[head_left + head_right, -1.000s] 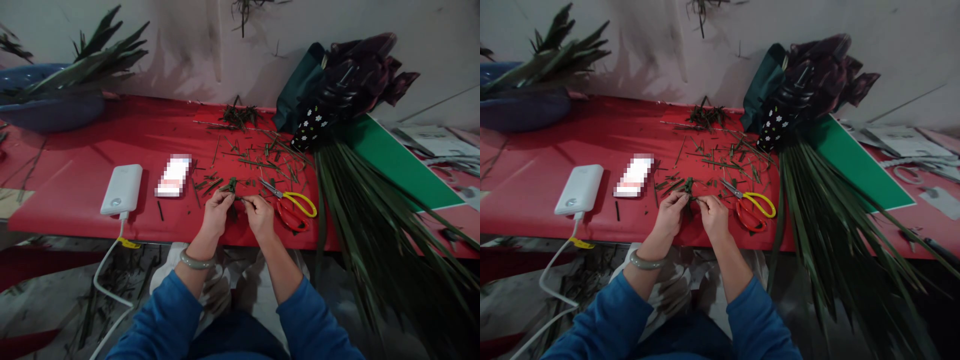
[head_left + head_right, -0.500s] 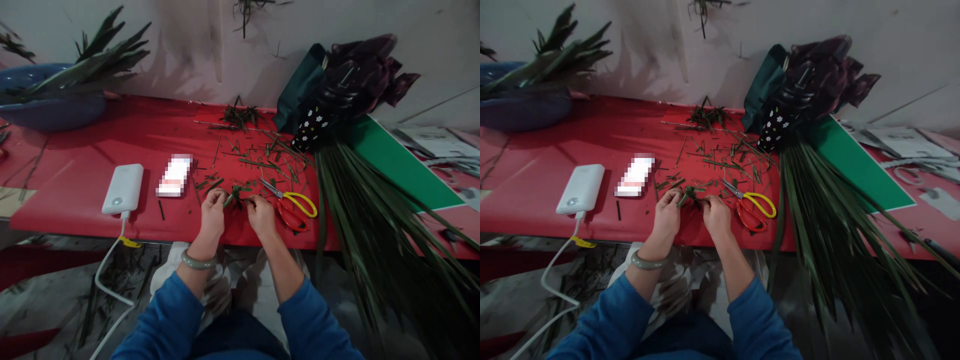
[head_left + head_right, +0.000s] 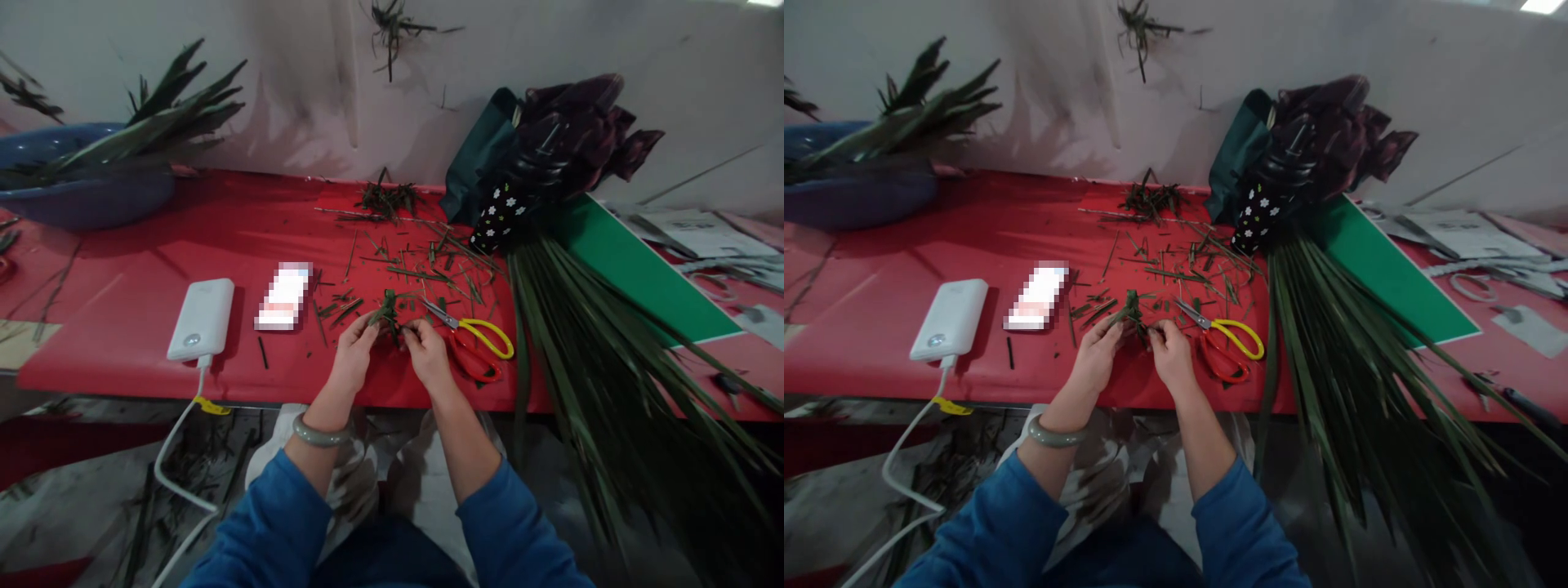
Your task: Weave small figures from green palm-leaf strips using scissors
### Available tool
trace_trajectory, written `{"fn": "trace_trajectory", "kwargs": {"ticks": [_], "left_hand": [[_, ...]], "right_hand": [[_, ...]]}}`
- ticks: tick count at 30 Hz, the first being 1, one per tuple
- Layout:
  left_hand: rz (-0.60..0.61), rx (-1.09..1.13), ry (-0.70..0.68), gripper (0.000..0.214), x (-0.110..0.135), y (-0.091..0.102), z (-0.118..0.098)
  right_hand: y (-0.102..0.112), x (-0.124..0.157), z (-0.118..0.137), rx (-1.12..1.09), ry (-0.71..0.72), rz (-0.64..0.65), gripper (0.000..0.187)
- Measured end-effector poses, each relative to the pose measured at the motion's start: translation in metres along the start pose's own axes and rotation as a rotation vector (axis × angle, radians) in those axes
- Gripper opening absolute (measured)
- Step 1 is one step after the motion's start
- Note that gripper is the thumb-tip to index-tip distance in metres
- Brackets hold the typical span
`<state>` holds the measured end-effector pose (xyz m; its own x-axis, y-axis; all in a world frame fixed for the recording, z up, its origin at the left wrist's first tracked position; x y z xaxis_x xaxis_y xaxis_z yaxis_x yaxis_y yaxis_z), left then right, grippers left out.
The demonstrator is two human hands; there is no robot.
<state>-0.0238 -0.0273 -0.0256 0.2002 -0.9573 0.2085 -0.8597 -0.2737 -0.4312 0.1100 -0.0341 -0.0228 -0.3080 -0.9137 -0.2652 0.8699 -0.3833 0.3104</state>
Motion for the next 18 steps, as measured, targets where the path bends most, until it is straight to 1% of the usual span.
{"fn": "trace_trajectory", "kwargs": {"ticks": [5, 8, 10, 12, 14, 18], "left_hand": [[0.076, -0.129, -0.033, 0.027, 0.002, -0.005, -0.003], [0.098, -0.134, -0.039, 0.025, 0.003, -0.007, -0.004], [0.087, -0.122, -0.038, 0.025, 0.003, -0.006, -0.003], [0.076, -0.118, -0.032, 0.024, 0.002, -0.005, -0.002], [0.091, -0.135, -0.031, 0.024, 0.003, -0.006, -0.001], [0.117, -0.192, -0.057, 0.025, 0.003, -0.007, -0.001]], "right_hand": [[0.002, -0.001, 0.007, 0.016, 0.043, 0.008, 0.012], [0.001, 0.000, 0.010, 0.010, 0.048, 0.027, 0.012], [0.001, 0.001, 0.012, -0.037, 0.034, 0.028, 0.013], [0.001, 0.002, 0.013, -0.099, 0.026, 0.011, 0.015], [0.002, 0.002, 0.015, -0.142, 0.037, -0.021, 0.018], [0.006, 0.002, 0.019, -0.136, 0.104, -0.076, 0.014]]}}
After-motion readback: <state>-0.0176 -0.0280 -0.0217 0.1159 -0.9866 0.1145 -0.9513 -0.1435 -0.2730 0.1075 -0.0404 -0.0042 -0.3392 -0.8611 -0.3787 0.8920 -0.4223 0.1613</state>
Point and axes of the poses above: each hand's wrist, its own x-axis away from the middle knuckle, its own y-axis out of the back of the hand, z = x × y, the point moved 5 cm from there along -x, towards the middle knuckle, and after that the axes turned 13 degrees about -z, right-handed, at the moved point
